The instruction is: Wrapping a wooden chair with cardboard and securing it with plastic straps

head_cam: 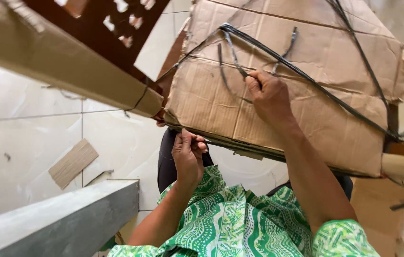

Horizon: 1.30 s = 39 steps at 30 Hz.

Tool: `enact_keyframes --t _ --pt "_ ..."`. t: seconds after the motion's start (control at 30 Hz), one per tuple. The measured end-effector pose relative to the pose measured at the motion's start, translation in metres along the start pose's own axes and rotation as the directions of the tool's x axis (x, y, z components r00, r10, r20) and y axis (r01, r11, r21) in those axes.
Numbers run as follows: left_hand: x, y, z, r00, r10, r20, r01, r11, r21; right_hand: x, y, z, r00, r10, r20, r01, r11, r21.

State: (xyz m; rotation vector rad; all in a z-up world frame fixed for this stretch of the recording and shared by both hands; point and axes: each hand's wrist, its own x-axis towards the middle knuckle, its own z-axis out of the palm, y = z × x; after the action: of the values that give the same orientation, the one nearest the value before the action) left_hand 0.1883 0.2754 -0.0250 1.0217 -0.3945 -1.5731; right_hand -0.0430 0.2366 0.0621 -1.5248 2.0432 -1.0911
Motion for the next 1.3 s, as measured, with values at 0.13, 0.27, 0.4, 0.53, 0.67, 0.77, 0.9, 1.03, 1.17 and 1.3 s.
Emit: enact_keyframes --t 0.13,0.27,0.4,0.53,0.67,0.77,0.9,1.03,1.17,1.3 --pt "-0.006 -0.01 0.007 0.998 -0.051 0.046 0.052 0.999 -0.012 -0.014 0.004 -0.01 0.995 0.1 0.001 -0.099 0.987 0.127" --pt "-0.005 -0.016 0.009 0.997 -0.046 0.055 0.047 0.999 -0.023 -0.032 0.005 -0.04 0.996 0.065 -0.059 -0.059 0.992 0.108" --pt "-0.003 -0.02 0.009 0.998 -0.029 0.047 0.03 0.999 -0.027 -0.05 0.02 -0.064 0.99 0.067 -0.124 -0.057 0.995 0.083" --pt "-0.003 -0.019 0.01 0.999 -0.025 0.043 0.027 0.999 -0.035 -0.067 0.063 -0.086 0.976 0.074 -0.205 -0.083 0.996 -0.038" --pt "-0.001 -0.021 0.006 0.999 -0.025 0.036 0.027 0.999 -0.041 -0.078 0.079 -0.102 0.964 0.078 -0.252 -0.096 0.994 -0.059" --pt "-0.003 -0.016 0.012 1.0 0.003 -0.022 -0.002 0.999 0.036 -0.088 0.085 -0.107 0.957 0.123 -0.263 -0.131 0.991 -0.014" --pt "0.001 -0.026 0.005 1.0 -0.004 -0.027 0.007 0.994 0.111 -0.107 0.087 -0.098 0.93 0.19 -0.315 -0.161 0.98 0.115" --pt "-0.001 -0.029 0.006 0.999 0.035 -0.02 -0.032 0.988 0.154 -0.11 0.064 -0.086 0.929 0.2 -0.312 -0.143 0.97 0.198" --pt "-0.006 -0.028 0.006 0.998 0.055 0.011 -0.056 0.978 0.203 -0.102 0.039 -0.082 0.95 0.155 -0.27 -0.132 0.986 0.1" --pt "-0.024 -0.018 0.02 0.999 0.024 0.041 -0.033 0.973 0.227 -0.107 0.03 -0.084 0.948 0.143 -0.284 -0.124 0.989 0.081"
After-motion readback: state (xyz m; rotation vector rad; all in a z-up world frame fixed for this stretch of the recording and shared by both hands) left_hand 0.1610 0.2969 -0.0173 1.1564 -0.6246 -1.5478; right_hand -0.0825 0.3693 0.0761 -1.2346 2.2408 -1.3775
